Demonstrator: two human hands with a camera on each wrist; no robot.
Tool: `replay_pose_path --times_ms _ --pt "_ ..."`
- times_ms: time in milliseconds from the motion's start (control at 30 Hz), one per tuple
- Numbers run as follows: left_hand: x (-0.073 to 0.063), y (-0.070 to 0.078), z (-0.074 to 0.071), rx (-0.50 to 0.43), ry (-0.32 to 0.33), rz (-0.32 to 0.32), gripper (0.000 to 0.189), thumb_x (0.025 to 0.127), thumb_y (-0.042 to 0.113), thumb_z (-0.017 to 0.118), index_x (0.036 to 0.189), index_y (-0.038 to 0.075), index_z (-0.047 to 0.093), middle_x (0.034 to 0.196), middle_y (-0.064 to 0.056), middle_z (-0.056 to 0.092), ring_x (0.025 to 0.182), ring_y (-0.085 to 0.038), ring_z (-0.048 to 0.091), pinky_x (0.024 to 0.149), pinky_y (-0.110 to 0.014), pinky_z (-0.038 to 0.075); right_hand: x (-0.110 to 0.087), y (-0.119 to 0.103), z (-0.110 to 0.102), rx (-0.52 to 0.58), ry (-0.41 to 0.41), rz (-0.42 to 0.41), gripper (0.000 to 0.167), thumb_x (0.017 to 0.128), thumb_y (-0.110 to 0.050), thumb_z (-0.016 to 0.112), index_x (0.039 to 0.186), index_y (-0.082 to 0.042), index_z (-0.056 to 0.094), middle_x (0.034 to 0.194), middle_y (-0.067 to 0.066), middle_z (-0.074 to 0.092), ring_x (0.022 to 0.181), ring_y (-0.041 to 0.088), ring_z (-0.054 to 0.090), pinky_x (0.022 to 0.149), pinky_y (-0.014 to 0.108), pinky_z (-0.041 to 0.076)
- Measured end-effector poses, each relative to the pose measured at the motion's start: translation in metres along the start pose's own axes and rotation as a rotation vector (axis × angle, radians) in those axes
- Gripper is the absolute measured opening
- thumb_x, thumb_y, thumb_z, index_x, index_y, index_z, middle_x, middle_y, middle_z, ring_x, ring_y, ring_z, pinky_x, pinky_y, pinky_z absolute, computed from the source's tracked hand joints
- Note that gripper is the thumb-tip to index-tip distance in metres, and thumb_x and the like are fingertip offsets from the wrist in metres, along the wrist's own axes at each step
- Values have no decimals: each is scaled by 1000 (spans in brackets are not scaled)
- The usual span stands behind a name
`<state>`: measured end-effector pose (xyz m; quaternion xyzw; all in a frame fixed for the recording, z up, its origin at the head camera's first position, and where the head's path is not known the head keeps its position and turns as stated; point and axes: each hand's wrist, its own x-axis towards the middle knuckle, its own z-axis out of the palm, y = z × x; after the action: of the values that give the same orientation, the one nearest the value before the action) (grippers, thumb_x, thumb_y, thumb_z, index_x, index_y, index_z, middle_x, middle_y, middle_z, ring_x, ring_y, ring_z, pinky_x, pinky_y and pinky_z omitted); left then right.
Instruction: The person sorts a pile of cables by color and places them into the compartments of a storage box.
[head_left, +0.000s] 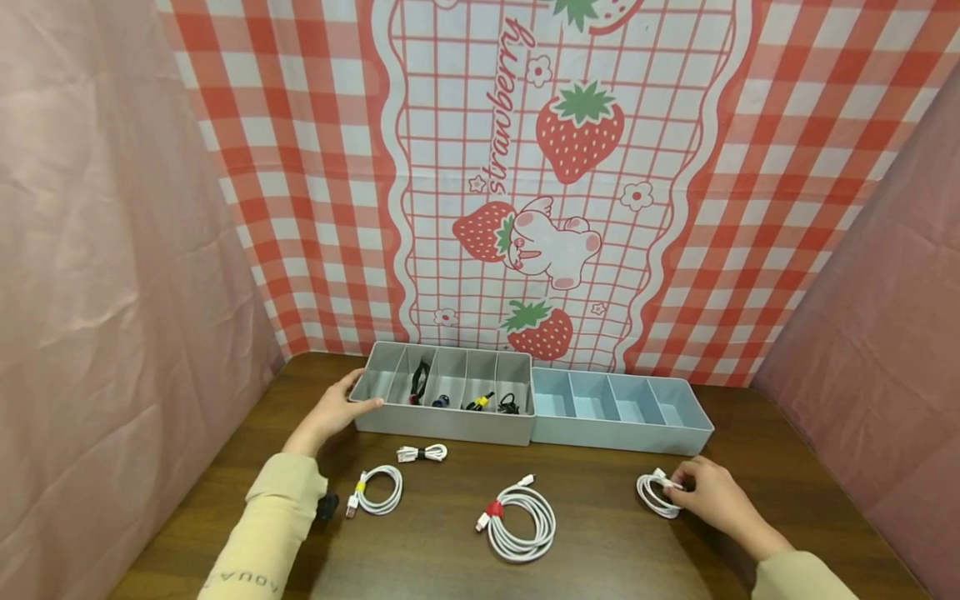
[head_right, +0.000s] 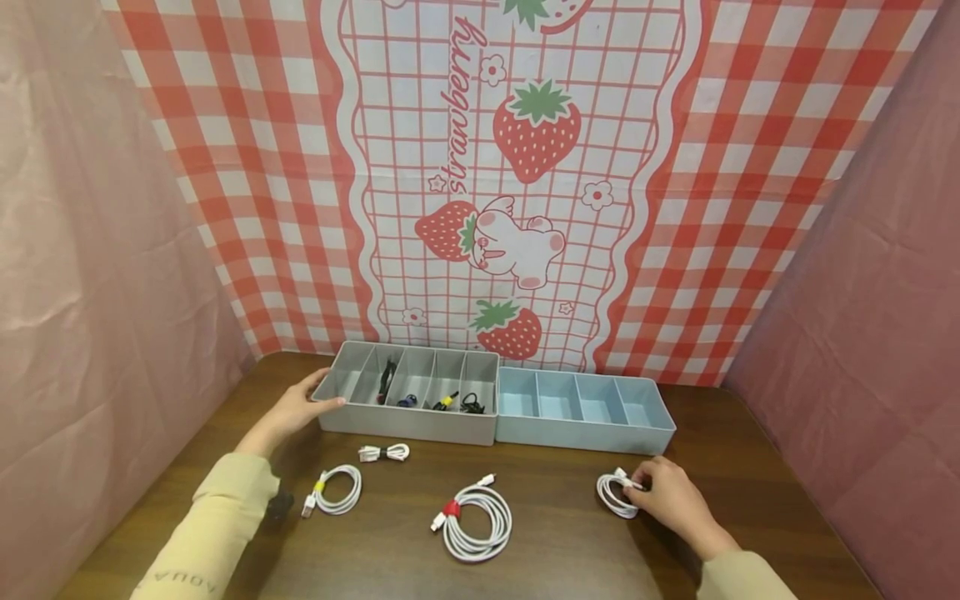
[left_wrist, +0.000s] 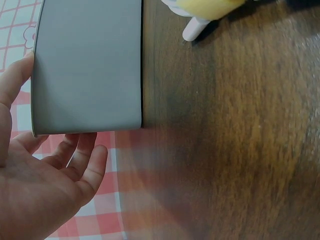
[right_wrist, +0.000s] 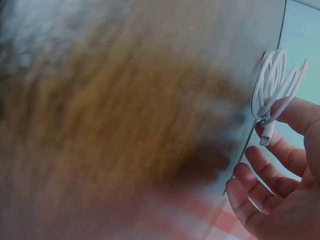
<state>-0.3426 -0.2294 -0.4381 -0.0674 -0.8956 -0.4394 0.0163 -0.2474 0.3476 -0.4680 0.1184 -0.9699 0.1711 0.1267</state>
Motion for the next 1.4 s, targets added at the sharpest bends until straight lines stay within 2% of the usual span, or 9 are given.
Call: replay_pose_path --times_ms 500,800,1033,1267,1400 --pt "-1 0 0 6 -3 5 77 87 28 68 145 -4 28 140 -34 36 128 -45 38 103 -55 32 5 -8 -7 10 80 -39 21 68 -16 80 66 -18 60 72 -5 54 65 8 47 57 27 40" --pt "0 -1 0 -5 -8 -4 77 87 28 67 146 -3 27 144 -33 32 131 -45 34 105 -56 30 6 -16 -12 7 167 -96 25 65 -13 82 65 -18 58 72 -4 52 64 7 46 55 26 38" --pt "-1 1 0 -8 -7 -5 78 87 29 67 146 -2 26 145 -32 31 132 -44 32 105 -56 29 8 -18 -14 -8 205 -112 27 63 -13 83 66 -20 57 73 -6 51 65 5 44 55 26 38" --pt "0 -2 2 -1 9 0 81 86 34 68 146 -1 27 145 -30 33 131 -43 35 105 -55 30 12 -23 -22 -10 202 -116 27 63 -12 83 67 -19 58 72 -8 51 65 4 45 55 26 39" --pt "1 -6 3 -9 27 11 79 86 30 69 145 -2 28 143 -29 36 128 -42 38 103 -55 32 16 -27 -28 -14 200 -126 26 63 -14 83 66 -20 58 72 -8 52 65 5 45 56 27 40"
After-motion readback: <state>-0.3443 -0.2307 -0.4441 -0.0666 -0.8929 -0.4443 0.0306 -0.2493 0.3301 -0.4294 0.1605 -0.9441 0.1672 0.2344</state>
